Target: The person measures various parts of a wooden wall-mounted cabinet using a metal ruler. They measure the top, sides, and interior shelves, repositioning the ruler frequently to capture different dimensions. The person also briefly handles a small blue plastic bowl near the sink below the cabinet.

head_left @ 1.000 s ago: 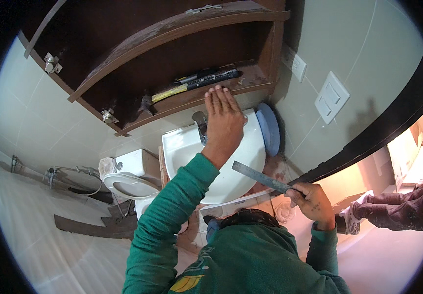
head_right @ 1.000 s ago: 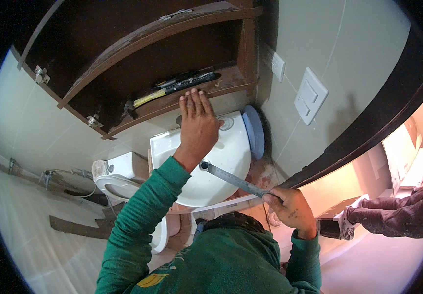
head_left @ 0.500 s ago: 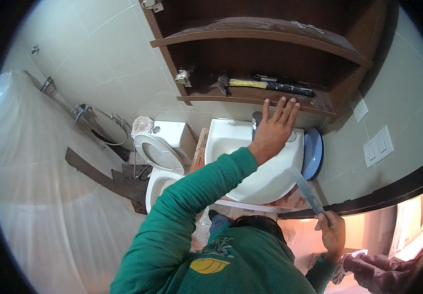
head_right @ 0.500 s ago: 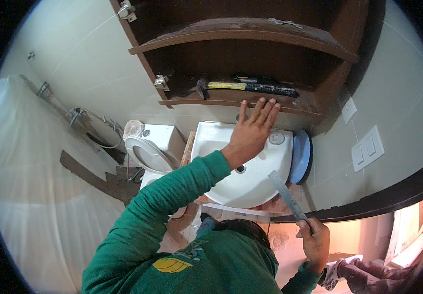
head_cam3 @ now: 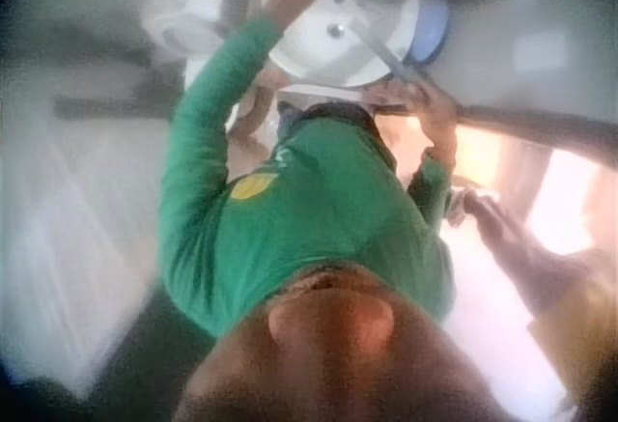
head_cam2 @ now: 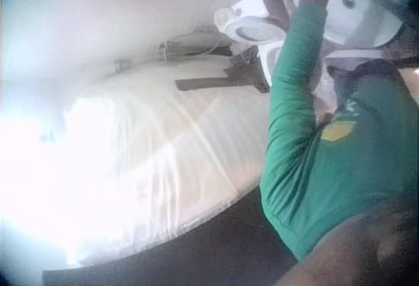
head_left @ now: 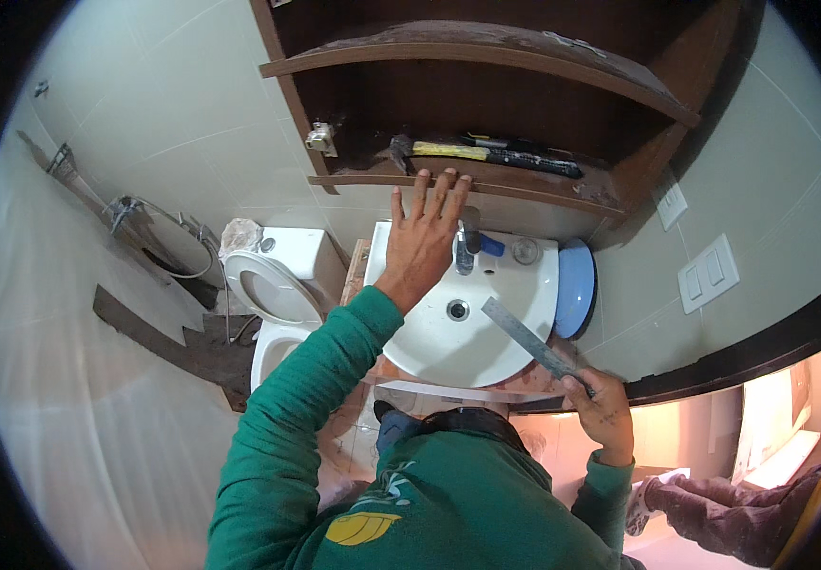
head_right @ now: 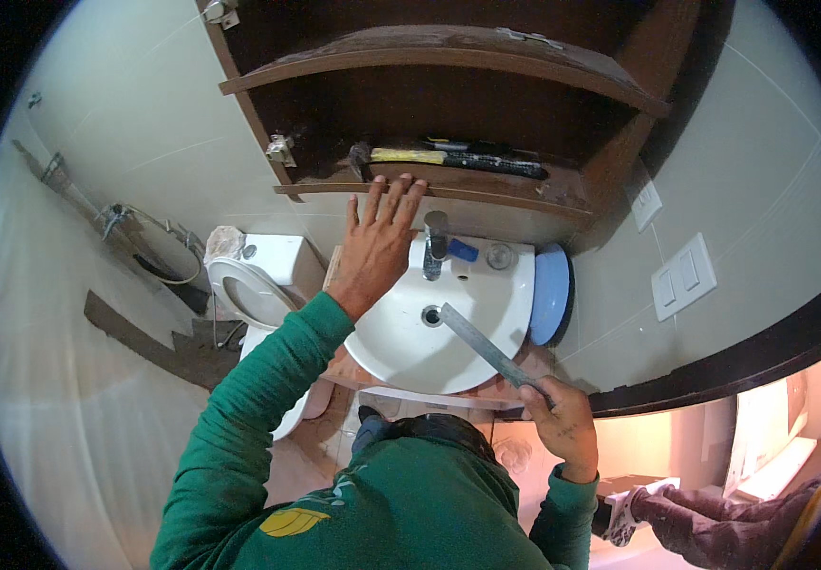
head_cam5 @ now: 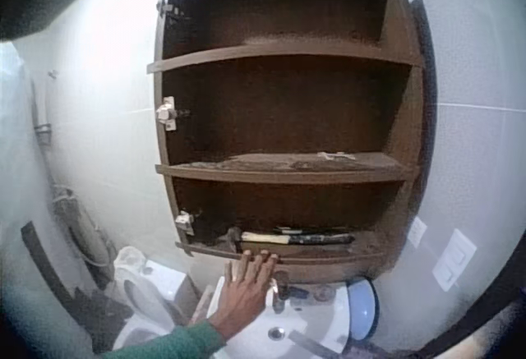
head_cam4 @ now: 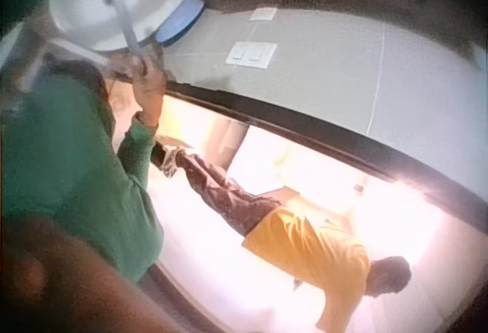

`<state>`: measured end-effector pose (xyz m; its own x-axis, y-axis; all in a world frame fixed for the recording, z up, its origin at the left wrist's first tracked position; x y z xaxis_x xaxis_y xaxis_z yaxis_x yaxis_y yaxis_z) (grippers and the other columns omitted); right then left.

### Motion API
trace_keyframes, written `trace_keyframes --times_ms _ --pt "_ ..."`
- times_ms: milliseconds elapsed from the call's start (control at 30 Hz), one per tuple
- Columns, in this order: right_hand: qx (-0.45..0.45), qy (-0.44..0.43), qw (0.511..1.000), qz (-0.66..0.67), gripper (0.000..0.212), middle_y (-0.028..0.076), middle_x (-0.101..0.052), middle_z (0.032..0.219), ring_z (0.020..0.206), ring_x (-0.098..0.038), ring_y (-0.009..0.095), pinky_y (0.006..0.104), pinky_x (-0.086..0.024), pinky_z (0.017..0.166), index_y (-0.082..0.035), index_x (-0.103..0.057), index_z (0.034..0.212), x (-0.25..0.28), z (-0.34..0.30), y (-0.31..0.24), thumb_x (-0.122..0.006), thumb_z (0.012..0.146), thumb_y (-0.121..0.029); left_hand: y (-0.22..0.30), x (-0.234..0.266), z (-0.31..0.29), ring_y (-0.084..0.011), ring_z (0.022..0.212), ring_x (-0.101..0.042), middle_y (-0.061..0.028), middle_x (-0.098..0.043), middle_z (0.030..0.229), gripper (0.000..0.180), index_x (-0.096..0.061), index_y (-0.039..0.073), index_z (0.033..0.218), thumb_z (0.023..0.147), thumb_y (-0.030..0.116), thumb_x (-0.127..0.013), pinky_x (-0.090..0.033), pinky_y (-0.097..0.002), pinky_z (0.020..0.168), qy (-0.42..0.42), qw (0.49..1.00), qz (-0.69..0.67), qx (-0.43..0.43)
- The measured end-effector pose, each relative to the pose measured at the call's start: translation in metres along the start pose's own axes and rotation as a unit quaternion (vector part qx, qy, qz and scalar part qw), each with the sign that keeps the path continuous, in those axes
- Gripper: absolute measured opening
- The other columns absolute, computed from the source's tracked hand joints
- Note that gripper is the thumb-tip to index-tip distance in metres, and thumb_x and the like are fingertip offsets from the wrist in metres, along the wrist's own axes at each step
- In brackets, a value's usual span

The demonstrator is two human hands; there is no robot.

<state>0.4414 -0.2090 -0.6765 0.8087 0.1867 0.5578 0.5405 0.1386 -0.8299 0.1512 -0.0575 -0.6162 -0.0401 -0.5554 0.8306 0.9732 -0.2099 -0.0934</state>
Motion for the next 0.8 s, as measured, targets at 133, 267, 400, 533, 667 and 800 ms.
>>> trace_keyframes --times_ms 133,267,400,533,667,800 --pt "-0.026 0.017 0.999 0.023 0.036 0.011 -0.065 0.071 0.064 -0.062 0.016 0.0332 -0.05 0.062 0.003 -0.07 0.099 -0.002 -0.009 0.004 -0.067 0.102 -0.032 0.016 0.004 0.007 -0.0422 0.151 -0.031 -0.0207 -0.035 0.162 0.08 -0.032 0.003 0.159 0.094 0.027 -0.073 -0.024 -0.0668 0.12 0.023 0.999 -0.028 0.003" --pt "-0.045 0.029 0.998 -0.012 0.034 0.012 -0.066 0.07 0.064 -0.064 0.018 0.0344 -0.05 0.062 0.003 -0.07 0.099 0.0 -0.019 0.015 -0.066 0.103 -0.03 0.044 -0.003 0.022 -0.0439 0.15 -0.033 -0.0268 -0.036 0.16 0.082 -0.032 -0.008 0.155 0.093 0.027 -0.072 -0.02 -0.0672 0.122 0.055 0.996 -0.026 -0.063" --pt "-0.055 0.057 0.997 -0.021 0.029 0.012 -0.066 0.069 0.062 -0.063 0.019 0.0342 -0.05 0.061 0.003 -0.069 0.097 0.007 -0.025 0.016 -0.064 0.103 -0.026 0.083 -0.012 0.033 -0.0442 0.149 -0.034 -0.0277 -0.035 0.16 0.077 -0.034 -0.01 0.154 0.095 0.026 -0.067 -0.019 -0.0683 0.122 0.063 0.992 0.001 -0.111" --pt "-0.07 0.106 0.992 -0.014 0.027 0.01 -0.064 0.068 0.062 -0.061 0.017 0.0334 -0.049 0.062 0.002 -0.068 0.094 0.017 -0.031 0.021 -0.062 0.103 -0.023 0.13 -0.008 0.044 -0.0466 0.148 -0.036 -0.0293 -0.037 0.159 0.068 -0.037 -0.013 0.151 0.095 0.017 -0.06 -0.02 -0.0697 0.121 0.096 0.978 -0.08 -0.168" --pt "-0.096 0.183 0.977 0.042 0.033 0.002 -0.058 0.067 0.065 -0.052 0.01 0.0281 -0.044 0.064 0.001 -0.068 0.09 0.029 -0.043 0.026 -0.061 0.106 -0.027 0.159 -0.005 0.055 -0.0463 0.145 -0.041 -0.0295 -0.044 0.155 0.065 -0.041 -0.013 0.15 0.09 0.009 -0.056 -0.021 -0.0684 0.122 0.106 0.972 -0.053 -0.202" --pt "-0.089 0.304 0.946 0.072 0.028 0.002 -0.058 0.068 0.066 -0.054 0.011 0.0287 -0.046 0.064 0.001 -0.067 0.095 0.048 -0.059 0.04 -0.059 0.107 -0.023 0.174 -0.008 0.068 -0.0447 0.146 -0.041 -0.0292 -0.045 0.154 0.061 -0.043 -0.01 0.149 0.099 0.022 -0.056 -0.023 -0.0655 0.122 0.075 0.969 -0.079 -0.221"
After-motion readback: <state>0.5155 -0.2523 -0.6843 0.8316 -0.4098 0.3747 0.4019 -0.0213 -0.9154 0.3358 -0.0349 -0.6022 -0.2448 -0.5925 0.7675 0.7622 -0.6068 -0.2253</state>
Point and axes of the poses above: each hand's wrist, its own z-axis towards the middle knuckle, its own x-axis out of the back of the hand, y = z × x, the point moved 9 cm from there along z, towards the middle knuckle
